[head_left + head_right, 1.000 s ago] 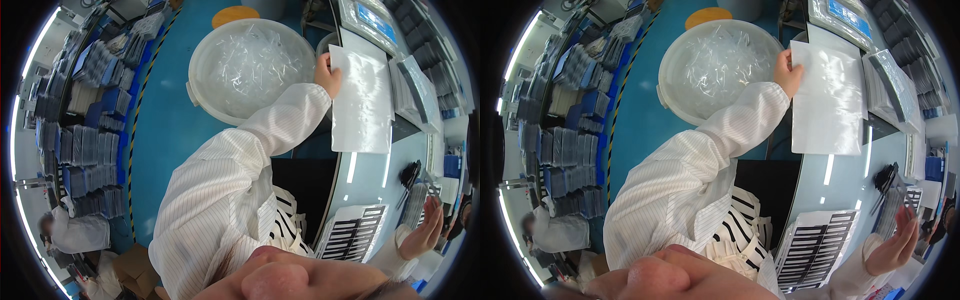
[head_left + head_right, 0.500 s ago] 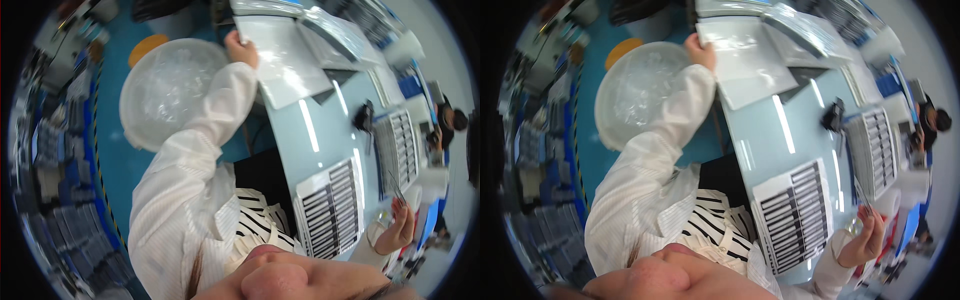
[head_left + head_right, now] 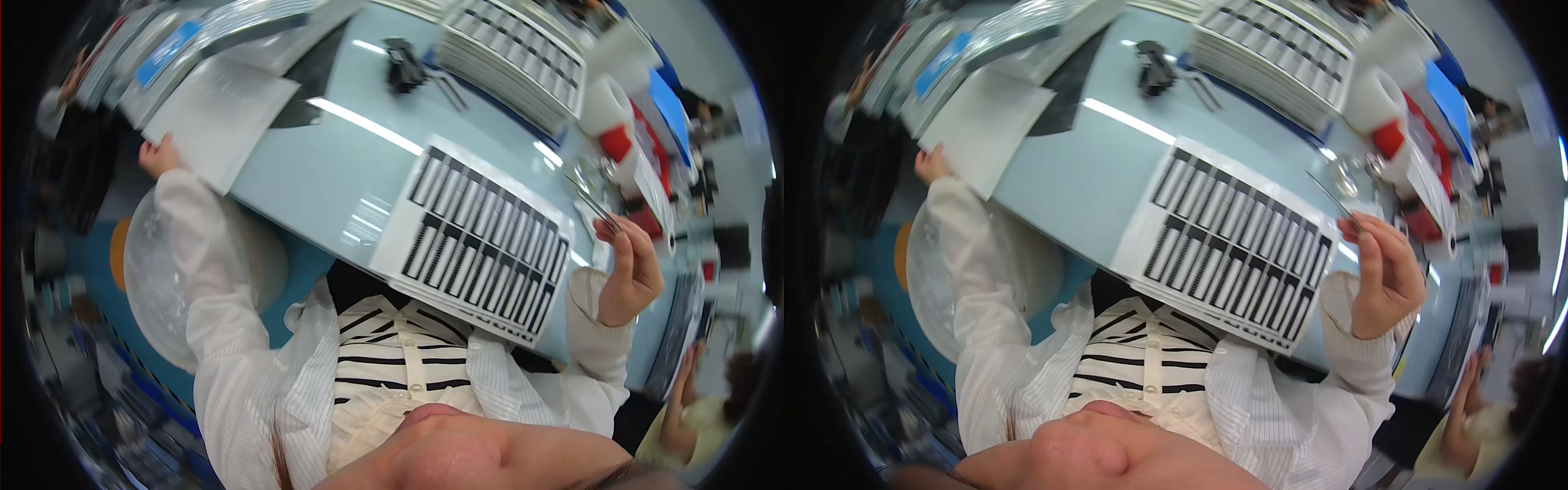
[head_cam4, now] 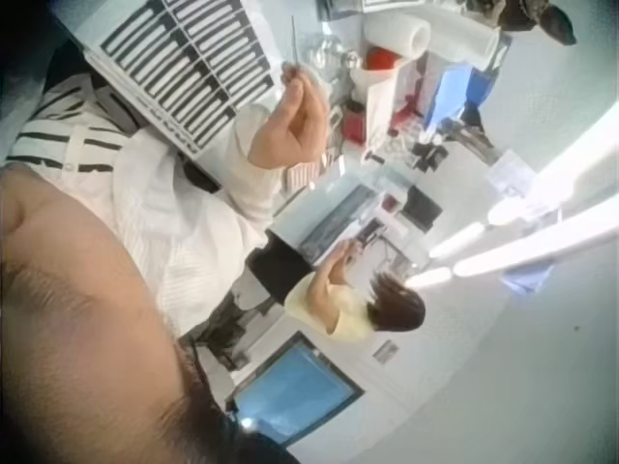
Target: Inspecting and handling sheets of electronic components on a workbench.
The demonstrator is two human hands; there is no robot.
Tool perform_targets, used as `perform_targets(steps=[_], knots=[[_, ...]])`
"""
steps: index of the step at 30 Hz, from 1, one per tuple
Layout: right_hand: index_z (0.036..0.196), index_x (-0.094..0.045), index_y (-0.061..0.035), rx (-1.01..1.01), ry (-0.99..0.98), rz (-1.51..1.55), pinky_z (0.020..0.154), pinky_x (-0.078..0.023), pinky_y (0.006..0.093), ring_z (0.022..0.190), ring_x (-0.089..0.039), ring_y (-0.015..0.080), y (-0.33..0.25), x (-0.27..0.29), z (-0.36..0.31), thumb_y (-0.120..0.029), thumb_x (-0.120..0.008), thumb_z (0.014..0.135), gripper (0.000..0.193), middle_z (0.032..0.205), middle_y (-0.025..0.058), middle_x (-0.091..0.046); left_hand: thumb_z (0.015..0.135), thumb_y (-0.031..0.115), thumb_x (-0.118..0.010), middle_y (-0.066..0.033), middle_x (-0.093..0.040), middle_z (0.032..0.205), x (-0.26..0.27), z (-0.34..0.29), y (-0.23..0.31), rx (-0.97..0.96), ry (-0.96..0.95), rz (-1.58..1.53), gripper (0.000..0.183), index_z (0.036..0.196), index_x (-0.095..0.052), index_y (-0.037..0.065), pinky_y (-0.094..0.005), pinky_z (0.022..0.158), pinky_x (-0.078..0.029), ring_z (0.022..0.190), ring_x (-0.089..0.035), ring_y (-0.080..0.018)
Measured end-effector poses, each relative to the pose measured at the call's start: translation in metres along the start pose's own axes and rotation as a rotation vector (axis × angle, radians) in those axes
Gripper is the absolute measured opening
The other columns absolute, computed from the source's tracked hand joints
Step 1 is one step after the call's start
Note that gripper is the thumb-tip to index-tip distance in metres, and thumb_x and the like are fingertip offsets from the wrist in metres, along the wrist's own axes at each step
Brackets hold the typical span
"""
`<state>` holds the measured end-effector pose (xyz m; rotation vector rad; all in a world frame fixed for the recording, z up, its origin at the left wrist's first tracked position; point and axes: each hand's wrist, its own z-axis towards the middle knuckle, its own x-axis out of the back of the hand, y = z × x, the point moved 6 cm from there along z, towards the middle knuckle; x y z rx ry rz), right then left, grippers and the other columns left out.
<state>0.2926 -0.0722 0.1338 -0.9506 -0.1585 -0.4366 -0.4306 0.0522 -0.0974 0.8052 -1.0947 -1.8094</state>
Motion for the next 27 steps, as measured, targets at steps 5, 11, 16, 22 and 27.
perform_targets(steps=[5,11,16,22,27], knots=[[0.094,-0.059,0.0093,-0.049,0.093,-0.032,0.075,-0.053,0.033,0.082,-0.064,0.0265,0.008,0.015,-0.019,0.007,-0.051,0.083,0.013,0.096,0.0216,-0.061,0.054,0.011,-0.08,-0.0174,-0.057,0.104,0.037,0.045,-0.039,-0.144,0.166,0.441,0.075,0.118,-0.044,-0.007,-0.0356,0.075,-0.05,0.087,-0.059,-0.0254],[0.094,-0.06,0.0055,0.081,-0.021,-0.23,0.071,-0.052,0.0279,0.08,-0.064,0.0221,0.016,0.015,-0.046,0.005,-0.062,0.076,0.018,0.098,0.0173,-0.062,0.05,0.025,-0.082,-0.0158,-0.057,0.103,0.032,0.049,-0.04,-0.11,0.27,0.71,0.074,0.112,-0.051,-0.002,-0.0355,0.073,-0.051,0.086,-0.059,-0.0266],[0.098,-0.059,0.0057,0.228,-0.386,-0.311,0.062,-0.053,0.0263,0.077,-0.064,0.0235,-0.019,-0.018,-0.072,0.003,-0.066,0.072,0.027,0.101,0.0221,-0.06,0.057,0.028,-0.083,-0.0145,-0.062,0.085,0.048,0.045,0.011,-0.193,0.327,0.483,0.058,0.099,-0.059,-0.003,-0.0319,0.071,-0.05,0.077,-0.061,-0.0234],[0.091,-0.058,0.0136,0.331,-0.442,0.039,0.062,-0.055,0.0296,0.078,-0.064,0.0311,-0.016,-0.098,-0.103,0.002,-0.065,0.068,0.027,0.093,0.0285,-0.059,0.087,0.007,-0.055,-0.015,-0.064,0.091,-0.048,-0.139,0.211,-0.323,-0.246,0.087,0.019,0.096,-0.059,-0.008,-0.0272,0.079,-0.047,0.083,-0.06,-0.0197],[0.092,-0.058,0.0116,0.302,-0.364,-0.005,0.061,-0.055,0.0294,0.079,-0.064,0.0323,-0.005,-0.131,-0.097,0.0,-0.062,0.071,0.024,0.099,0.0266,-0.057,0.085,0.005,-0.054,-0.016,-0.06,0.1,-0.117,-0.251,0.207,-0.161,-1.081,-0.082,0.021,0.103,-0.057,-0.005,-0.032,0.087,-0.043,0.093,-0.058,-0.0223]])
